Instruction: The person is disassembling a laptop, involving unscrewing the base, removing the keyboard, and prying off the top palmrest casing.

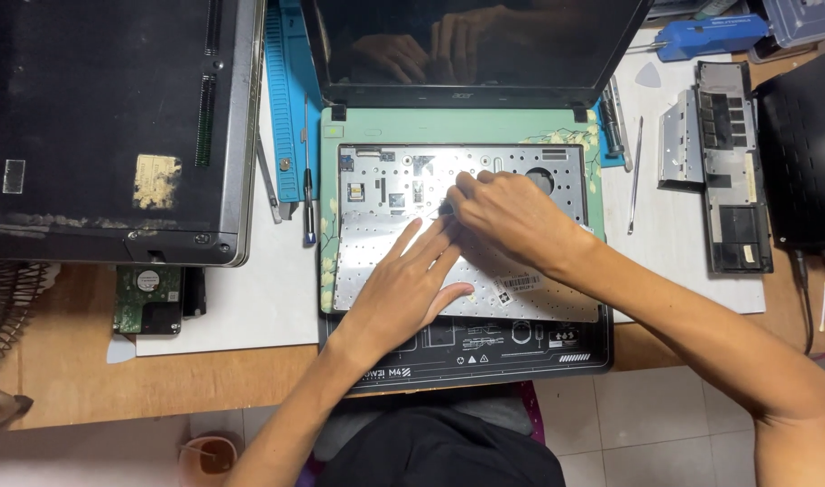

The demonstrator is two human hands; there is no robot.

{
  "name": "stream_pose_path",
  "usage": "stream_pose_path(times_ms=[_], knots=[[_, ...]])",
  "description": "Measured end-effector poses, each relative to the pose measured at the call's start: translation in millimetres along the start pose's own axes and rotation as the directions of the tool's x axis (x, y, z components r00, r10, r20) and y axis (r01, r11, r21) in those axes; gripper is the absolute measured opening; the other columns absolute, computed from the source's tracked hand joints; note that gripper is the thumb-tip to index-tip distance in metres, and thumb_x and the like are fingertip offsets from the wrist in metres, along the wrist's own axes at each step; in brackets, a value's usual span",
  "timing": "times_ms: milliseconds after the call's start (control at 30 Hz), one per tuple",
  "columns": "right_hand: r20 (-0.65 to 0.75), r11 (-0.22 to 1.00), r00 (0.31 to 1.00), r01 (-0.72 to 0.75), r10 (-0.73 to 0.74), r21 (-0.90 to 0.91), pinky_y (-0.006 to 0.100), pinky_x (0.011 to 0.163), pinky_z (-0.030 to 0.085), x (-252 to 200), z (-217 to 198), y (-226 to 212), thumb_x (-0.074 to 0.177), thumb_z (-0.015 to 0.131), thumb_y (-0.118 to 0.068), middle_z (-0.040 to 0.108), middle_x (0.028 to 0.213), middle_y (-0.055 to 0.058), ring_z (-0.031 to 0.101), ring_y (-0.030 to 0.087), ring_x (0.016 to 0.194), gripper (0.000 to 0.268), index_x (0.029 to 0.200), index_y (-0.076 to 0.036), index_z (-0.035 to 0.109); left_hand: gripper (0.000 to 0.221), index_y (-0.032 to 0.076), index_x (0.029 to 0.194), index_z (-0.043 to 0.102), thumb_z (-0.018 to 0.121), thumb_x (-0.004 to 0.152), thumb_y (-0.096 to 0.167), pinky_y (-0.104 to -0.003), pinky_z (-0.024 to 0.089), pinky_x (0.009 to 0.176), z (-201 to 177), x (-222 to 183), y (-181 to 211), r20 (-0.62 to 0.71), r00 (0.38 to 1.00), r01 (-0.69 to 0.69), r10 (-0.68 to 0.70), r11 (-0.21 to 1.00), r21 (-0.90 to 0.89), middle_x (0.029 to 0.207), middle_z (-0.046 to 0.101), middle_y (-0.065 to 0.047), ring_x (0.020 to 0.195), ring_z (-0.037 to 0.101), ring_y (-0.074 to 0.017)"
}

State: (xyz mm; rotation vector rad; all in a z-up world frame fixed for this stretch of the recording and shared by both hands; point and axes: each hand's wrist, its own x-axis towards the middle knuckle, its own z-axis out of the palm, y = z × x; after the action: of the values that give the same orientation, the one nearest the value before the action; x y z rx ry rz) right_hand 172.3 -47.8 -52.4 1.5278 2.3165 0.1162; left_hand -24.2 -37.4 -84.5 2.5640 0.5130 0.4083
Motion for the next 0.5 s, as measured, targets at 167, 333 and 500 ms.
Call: stream_pose_path(times_ms=[167,333,500], knots=[[-0.006,0.963,0.996,-0.084,0.088,0.255,0.036,0.070,0.065,-9.6,-26.2,11.0,0.086,0.071,-0.001,0.077,0.096,0.008,0.077,0.022,0.083,0.018,0.102,-0.004,0.076,0.055,-0.001,0.140,0.055,0.060,0.100,0.036,-0.051,0.026,0.123,20.2,-4.9,-8.5,-0.074,0.997,-0.034,0.037,0.998,0.044,0.145,0.056,-0.022,0.142,0.046,-0.0326],[-0.109,0.872,0.983,-0.078,0.148,0.484,0.037,0.075,0.065,-31.4,-15.2,11.9,0.097,0.066,-0.023,0.075,0.103,0.007,0.075,0.023,0.091,0.017,0.110,-0.014,0.072,0.051,-0.001,0.138,0.056,0.060,0.101,0.034,-0.052,0.027,0.123,25.2,-12.0,-7.0,-0.125,0.990,-0.062,0.073,0.994,0.090,0.147,0.053,-0.022,0.142,0.045,-0.0340],[-0.130,0.778,0.984,-0.012,0.120,0.629,0.049,0.090,0.062,-51.0,-9.3,0.6,0.088,0.068,-0.061,0.070,0.122,0.018,0.072,0.032,0.106,0.067,0.133,-0.011,0.061,0.036,0.002,0.128,0.062,0.061,0.100,0.025,-0.056,0.034,0.118,22.3,-19.6,-8.2,-0.212,0.974,-0.062,0.086,0.991,0.118,0.143,0.051,-0.022,0.140,0.043,-0.0410]])
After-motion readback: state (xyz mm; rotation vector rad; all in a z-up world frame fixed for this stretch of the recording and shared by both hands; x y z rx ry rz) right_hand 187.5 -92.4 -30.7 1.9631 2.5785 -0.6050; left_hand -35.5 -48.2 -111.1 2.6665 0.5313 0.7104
